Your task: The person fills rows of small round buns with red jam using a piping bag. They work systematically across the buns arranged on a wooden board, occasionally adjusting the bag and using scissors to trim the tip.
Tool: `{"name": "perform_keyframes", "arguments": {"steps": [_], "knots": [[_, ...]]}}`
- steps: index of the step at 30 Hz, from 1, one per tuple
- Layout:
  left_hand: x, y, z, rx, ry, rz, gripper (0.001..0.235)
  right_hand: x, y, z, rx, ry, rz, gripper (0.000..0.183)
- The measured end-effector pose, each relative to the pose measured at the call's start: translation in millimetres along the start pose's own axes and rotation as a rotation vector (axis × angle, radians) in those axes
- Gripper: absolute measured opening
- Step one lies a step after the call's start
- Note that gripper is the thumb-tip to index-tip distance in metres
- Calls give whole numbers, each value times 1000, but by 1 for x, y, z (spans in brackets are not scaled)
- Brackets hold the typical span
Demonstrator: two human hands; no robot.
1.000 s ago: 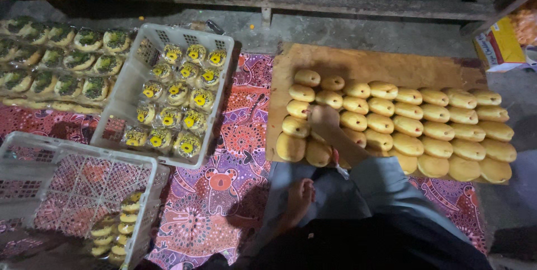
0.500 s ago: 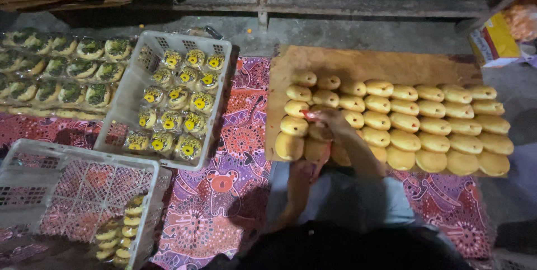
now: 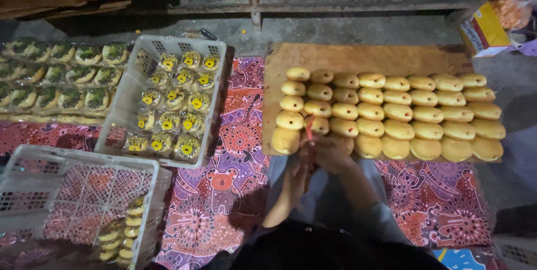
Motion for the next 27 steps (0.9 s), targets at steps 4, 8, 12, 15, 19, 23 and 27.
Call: {"name": "perform_keyframes", "arguments": {"steps": [4,8,12,15,19,23,27], "knots": [[-17,-5,-12,-53,-13,65,41,-6,10,-20,-326,-301,-27,20],[-33,-16,-25,30,-50,-31,25,-2,35,-49,-707,-457,93,30],[-30,-14,-35,168,-86,-148,35,15,46,-45,-435,-527,-14,26],[-28,-8,-33,253,-115,-183,35,31,44,-31,-248,-480,23,21],[-25,5,-21,250,-125,-114,35,44,30,-7,-211,-505,16,15],[-21,19,-11,676,-134,-301,49,44,16,7,-209,-484,29,5],[-24,42,-1,592,-166,-281,47,37,-1,15,-602,-485,-160,31]]}}
Point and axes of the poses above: each hand's wrist, its own x-axis towards the middle knuckle, its own z-axis out of the back of the hand, y = z × x, the point moved 2 cm from there along x, towards the middle knuckle, and after that the axes turned 12 degrees about -x, right-handed, at the moved point
